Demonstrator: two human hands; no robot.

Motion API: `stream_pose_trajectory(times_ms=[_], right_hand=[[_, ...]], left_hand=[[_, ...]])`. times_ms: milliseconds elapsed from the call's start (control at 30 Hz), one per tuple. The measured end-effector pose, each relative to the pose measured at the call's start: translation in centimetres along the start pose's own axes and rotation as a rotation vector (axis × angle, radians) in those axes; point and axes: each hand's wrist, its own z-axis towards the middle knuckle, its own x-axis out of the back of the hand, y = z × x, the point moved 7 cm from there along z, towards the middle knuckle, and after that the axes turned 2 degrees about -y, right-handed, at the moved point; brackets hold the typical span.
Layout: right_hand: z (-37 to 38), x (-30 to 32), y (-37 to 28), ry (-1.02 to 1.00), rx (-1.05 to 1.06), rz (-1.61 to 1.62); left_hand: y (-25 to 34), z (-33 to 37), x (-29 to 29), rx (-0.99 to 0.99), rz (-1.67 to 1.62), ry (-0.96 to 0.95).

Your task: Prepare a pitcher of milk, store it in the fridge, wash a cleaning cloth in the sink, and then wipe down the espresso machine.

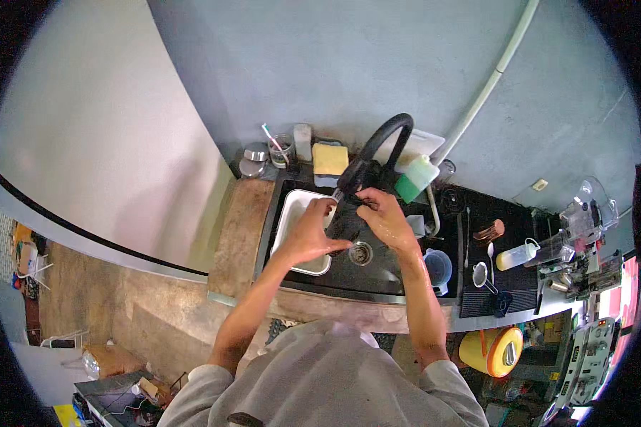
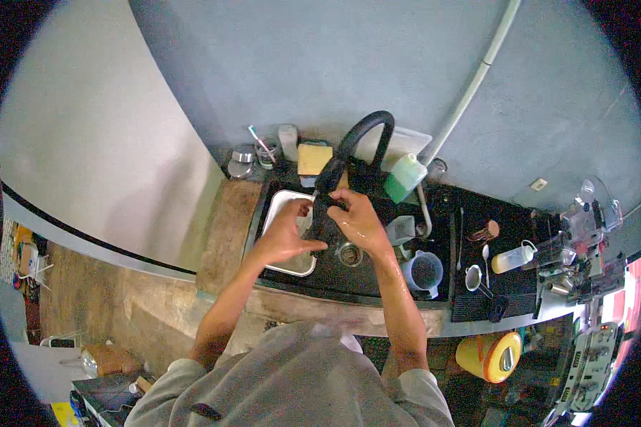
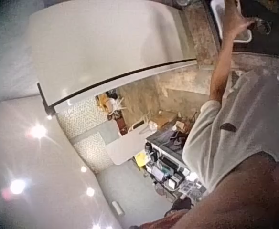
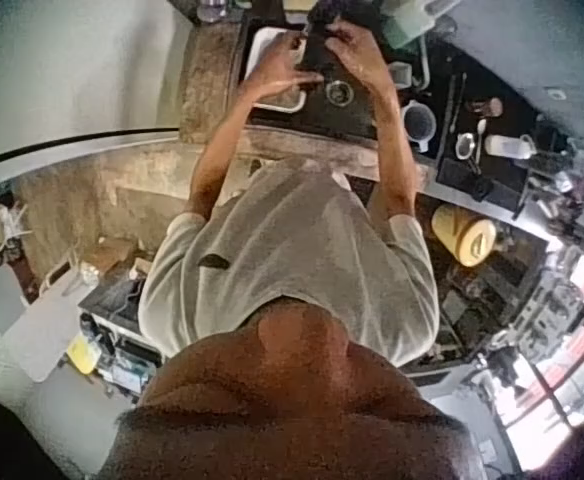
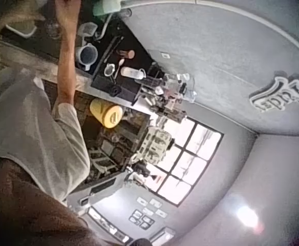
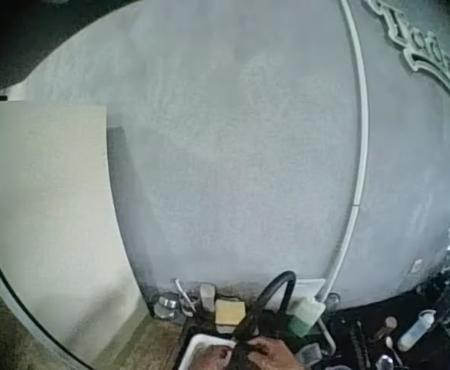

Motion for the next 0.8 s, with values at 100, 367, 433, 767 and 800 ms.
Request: stream_pose_trajectory(times_ms=[100,367,433,767,800], right_hand=[[-0.5,0.8,-0.9,-0.016,0.058,0.094],[-4.7,11.4,6.1,0.328,-0.079,0.062],[-6.2,13.5,12.0,0.422,-0.095,0.146],[-6.4,7.4,21.9,0.021,-0.211,0.447],[-5.7,7.3,18.5,-0.039,-0.162,0.605]], left_hand=[[-0.7,-0.2,-6.4,0.103,-0.131,0.140],[-6.5,1.8,-15.8,0.212,-0.268,0.032],[-6.5,2.6,-17.3,0.281,-0.245,-0.124],[-3.3,6.3,-18.8,0.420,-0.786,-0.170],[-3.5,6.3,-19.6,0.504,-0.959,-0.213]])
